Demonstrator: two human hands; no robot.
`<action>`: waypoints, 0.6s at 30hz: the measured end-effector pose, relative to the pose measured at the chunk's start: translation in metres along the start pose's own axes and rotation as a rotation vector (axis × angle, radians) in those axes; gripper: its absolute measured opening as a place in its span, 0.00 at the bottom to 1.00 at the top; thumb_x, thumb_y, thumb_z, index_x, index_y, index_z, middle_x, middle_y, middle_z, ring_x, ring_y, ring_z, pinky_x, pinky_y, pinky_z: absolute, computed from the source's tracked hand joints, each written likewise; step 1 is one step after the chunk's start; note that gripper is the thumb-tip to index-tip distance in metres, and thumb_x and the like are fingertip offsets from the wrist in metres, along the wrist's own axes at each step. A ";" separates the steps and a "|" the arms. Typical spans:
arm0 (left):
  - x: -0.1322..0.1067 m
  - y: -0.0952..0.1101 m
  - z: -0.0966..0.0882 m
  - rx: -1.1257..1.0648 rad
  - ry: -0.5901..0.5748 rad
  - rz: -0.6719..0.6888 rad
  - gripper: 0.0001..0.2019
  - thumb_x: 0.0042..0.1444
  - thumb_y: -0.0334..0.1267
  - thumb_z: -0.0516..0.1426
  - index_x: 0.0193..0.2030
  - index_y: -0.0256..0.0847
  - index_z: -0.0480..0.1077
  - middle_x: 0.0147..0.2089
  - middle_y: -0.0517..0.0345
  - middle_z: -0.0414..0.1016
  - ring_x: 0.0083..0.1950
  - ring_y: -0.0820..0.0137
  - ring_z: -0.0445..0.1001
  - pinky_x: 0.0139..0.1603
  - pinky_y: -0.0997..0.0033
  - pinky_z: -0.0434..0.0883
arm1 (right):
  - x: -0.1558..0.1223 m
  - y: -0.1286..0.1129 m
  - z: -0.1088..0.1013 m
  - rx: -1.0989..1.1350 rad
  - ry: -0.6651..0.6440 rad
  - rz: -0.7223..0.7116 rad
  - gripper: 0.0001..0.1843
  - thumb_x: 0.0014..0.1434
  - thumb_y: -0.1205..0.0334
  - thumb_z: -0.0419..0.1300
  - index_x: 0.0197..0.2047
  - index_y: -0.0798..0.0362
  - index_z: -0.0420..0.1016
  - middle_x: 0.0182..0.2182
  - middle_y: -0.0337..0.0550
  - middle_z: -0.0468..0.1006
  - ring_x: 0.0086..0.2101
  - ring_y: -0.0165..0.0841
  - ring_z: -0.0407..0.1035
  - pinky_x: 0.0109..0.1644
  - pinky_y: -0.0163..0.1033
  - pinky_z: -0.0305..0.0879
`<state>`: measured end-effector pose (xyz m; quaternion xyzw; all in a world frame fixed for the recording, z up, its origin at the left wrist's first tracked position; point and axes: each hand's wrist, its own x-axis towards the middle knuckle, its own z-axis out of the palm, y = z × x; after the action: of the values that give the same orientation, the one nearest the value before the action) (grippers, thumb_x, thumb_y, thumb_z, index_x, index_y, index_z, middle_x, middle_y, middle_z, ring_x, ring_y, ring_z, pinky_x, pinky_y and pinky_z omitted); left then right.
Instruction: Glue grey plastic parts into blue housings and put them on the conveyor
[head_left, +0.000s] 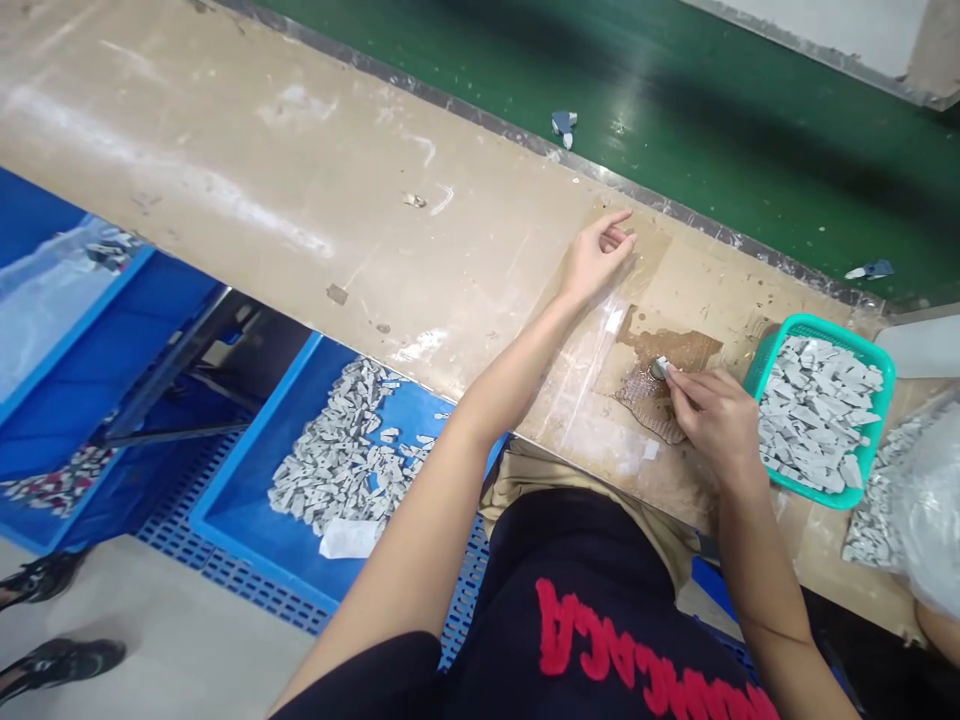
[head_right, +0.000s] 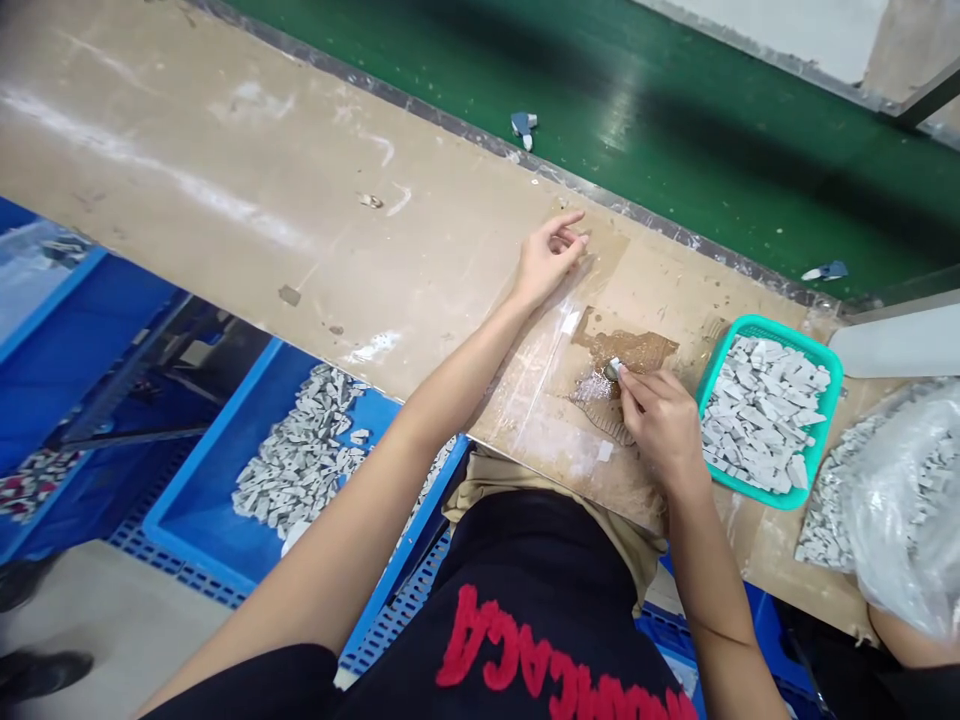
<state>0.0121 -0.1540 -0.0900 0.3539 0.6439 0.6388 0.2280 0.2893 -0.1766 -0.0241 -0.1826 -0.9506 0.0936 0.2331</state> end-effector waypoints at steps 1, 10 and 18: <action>0.000 0.000 0.000 -0.003 -0.003 0.004 0.20 0.60 0.48 0.62 0.57 0.44 0.74 0.39 0.57 0.77 0.32 0.74 0.72 0.41 0.71 0.71 | 0.000 0.000 0.000 -0.005 0.003 -0.010 0.10 0.66 0.68 0.59 0.45 0.55 0.83 0.35 0.46 0.86 0.33 0.35 0.75 0.40 0.41 0.73; -0.001 -0.002 -0.001 -0.025 -0.026 0.027 0.20 0.61 0.49 0.61 0.57 0.44 0.72 0.39 0.57 0.76 0.32 0.74 0.73 0.43 0.69 0.72 | 0.000 0.001 0.001 -0.010 0.005 -0.049 0.11 0.66 0.70 0.59 0.48 0.55 0.81 0.35 0.46 0.84 0.34 0.35 0.73 0.42 0.41 0.72; 0.000 -0.005 0.000 0.025 -0.025 0.050 0.20 0.63 0.50 0.59 0.58 0.44 0.70 0.40 0.55 0.75 0.34 0.73 0.73 0.43 0.68 0.72 | 0.001 -0.002 -0.003 0.016 0.169 -0.045 0.19 0.63 0.71 0.61 0.55 0.46 0.79 0.35 0.43 0.84 0.33 0.35 0.75 0.42 0.43 0.73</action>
<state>0.0111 -0.1540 -0.0952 0.3808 0.6400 0.6316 0.2157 0.2893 -0.1774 -0.0208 -0.1664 -0.9306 0.0804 0.3158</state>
